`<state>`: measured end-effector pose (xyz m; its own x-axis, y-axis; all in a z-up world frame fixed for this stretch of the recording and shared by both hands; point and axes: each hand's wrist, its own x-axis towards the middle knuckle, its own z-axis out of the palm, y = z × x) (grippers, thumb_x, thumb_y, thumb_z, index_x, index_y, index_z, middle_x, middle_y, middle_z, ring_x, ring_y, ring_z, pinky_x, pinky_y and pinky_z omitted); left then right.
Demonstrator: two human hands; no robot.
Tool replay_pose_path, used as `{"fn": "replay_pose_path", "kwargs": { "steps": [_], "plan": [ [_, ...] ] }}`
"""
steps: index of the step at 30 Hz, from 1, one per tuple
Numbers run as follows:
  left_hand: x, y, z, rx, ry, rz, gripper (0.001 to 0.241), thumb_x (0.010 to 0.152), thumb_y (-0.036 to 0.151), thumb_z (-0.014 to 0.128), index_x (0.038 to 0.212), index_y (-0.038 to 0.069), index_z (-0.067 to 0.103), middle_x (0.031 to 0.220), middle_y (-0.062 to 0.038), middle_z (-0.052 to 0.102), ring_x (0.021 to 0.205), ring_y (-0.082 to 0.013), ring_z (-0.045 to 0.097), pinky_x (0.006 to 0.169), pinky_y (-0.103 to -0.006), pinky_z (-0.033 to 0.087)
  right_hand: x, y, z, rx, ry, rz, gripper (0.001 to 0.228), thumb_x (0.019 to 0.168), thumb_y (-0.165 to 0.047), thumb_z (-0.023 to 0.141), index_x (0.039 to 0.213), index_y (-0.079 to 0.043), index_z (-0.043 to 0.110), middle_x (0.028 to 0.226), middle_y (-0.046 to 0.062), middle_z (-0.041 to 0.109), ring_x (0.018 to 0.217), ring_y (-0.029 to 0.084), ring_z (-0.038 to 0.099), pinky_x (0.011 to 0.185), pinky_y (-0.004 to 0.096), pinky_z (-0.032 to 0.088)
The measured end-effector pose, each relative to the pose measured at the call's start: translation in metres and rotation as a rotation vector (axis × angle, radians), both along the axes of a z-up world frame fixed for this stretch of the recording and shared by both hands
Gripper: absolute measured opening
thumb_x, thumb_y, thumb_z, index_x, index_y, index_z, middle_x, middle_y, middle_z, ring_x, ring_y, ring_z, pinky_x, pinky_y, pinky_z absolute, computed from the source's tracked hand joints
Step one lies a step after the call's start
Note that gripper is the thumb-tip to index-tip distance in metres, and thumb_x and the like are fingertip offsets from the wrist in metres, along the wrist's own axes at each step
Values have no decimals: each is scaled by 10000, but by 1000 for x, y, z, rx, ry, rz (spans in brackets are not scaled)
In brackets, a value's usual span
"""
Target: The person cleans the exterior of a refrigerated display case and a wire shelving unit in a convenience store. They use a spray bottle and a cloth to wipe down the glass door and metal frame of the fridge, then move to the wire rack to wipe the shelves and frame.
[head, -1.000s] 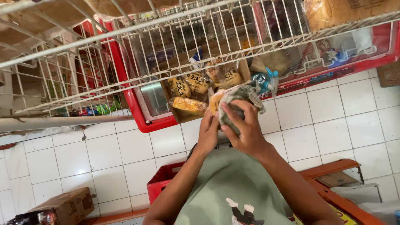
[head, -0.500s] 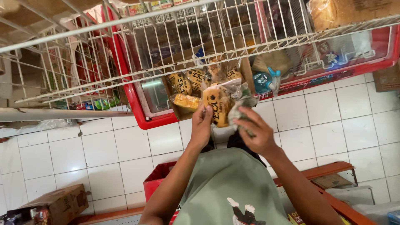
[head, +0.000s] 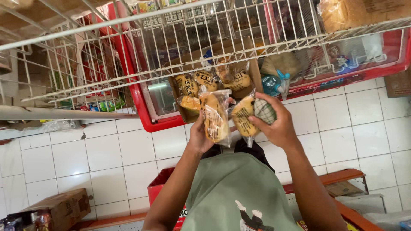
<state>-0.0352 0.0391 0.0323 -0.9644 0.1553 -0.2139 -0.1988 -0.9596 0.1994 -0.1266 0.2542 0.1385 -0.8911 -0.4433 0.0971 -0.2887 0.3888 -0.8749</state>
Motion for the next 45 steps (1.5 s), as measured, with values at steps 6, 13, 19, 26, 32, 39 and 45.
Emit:
{"fn": "replay_pose_path", "kwargs": {
  "steps": [6,13,19,26,32,39,45],
  "plan": [
    [-7,1,-3,-709,-222,158,541,1121,409,533,1420,-41,515,1333,-211,615,1210,-321,600,922,-491,532,-4,18,-3,-385,-91,-206,581,928,-76,780,1453,-54,530,1281,60,668,1141,162,668,998,313,574],
    [-16,54,14,-949,92,182,650,1073,241,607,1616,80,287,1544,-163,463,1395,-272,470,1114,-413,466,30,-25,-21,36,494,-151,514,1020,-77,614,1512,-29,472,1578,264,432,1491,426,446,1237,491,414],
    [-30,30,12,-559,-160,293,640,1026,238,535,1591,125,256,1479,-126,501,1304,-242,556,1010,-413,562,45,-18,-40,215,643,138,480,939,-29,618,1395,-180,627,1558,173,482,1474,443,445,1190,487,454],
    [-15,14,3,-660,-15,158,560,1075,254,502,1571,67,321,1418,-116,572,1256,-220,605,1012,-402,577,23,7,-33,-192,214,-250,421,1047,-99,617,1454,-27,541,1535,189,578,1334,252,621,1121,373,519],
    [-27,61,8,-742,-37,234,463,1108,256,461,1511,34,411,1358,-73,598,1196,-156,598,976,-333,538,30,2,-30,-214,332,-124,479,1016,-176,668,1416,27,501,1367,191,581,1246,254,588,1077,347,479],
    [-48,86,28,-933,68,296,414,1151,222,447,1504,7,437,1348,-97,592,1163,-146,568,991,-315,503,12,57,-16,-39,195,-481,236,991,-222,765,1050,-43,622,1029,113,685,854,164,668,784,309,551],
    [-79,128,64,-973,160,368,477,1121,191,431,1555,51,292,1428,-86,534,1293,-154,532,1082,-297,453,19,66,20,136,406,-428,537,785,-317,897,1108,-8,599,1056,136,667,910,232,692,789,311,553]
  ]
}}
